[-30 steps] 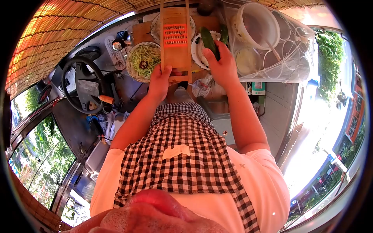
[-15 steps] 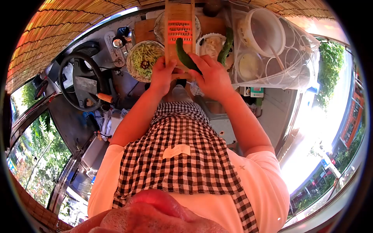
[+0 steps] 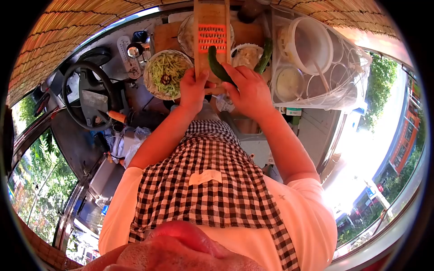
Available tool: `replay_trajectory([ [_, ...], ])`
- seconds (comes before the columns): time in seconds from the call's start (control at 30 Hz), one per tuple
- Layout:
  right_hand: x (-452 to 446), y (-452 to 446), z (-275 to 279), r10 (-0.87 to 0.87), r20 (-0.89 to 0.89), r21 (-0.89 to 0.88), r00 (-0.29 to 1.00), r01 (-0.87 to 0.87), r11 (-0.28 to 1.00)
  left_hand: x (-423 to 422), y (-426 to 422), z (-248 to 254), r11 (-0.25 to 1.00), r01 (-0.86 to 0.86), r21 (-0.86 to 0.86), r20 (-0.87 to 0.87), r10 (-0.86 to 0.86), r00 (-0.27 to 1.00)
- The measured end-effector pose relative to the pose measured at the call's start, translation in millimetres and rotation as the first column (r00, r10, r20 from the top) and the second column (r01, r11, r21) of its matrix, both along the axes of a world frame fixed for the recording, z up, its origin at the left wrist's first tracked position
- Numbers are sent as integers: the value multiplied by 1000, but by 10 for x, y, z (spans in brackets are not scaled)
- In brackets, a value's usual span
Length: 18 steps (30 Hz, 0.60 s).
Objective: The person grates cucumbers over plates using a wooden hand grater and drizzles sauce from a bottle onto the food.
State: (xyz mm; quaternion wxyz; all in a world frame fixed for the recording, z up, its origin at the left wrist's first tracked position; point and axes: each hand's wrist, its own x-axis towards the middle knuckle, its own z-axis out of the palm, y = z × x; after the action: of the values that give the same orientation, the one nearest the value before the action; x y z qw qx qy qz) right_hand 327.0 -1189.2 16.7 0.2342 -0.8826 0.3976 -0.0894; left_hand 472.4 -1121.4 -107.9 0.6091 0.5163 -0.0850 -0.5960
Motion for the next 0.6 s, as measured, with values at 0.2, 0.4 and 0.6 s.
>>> replay_trajectory([
  [0.2,-22,-50,45,-48,31,25,998,47,999,-10,-12,75,999,-41,0,-48,41,998],
  [0.4,-12,-33,141,-35,45,-14,998,36,999,-14,13,133,999,-49,-1,-58,49,997],
  [0.6,-35,35,241,17,-11,-46,1000,-18,999,-24,33,116,998,-60,1,-60,60,996],
])
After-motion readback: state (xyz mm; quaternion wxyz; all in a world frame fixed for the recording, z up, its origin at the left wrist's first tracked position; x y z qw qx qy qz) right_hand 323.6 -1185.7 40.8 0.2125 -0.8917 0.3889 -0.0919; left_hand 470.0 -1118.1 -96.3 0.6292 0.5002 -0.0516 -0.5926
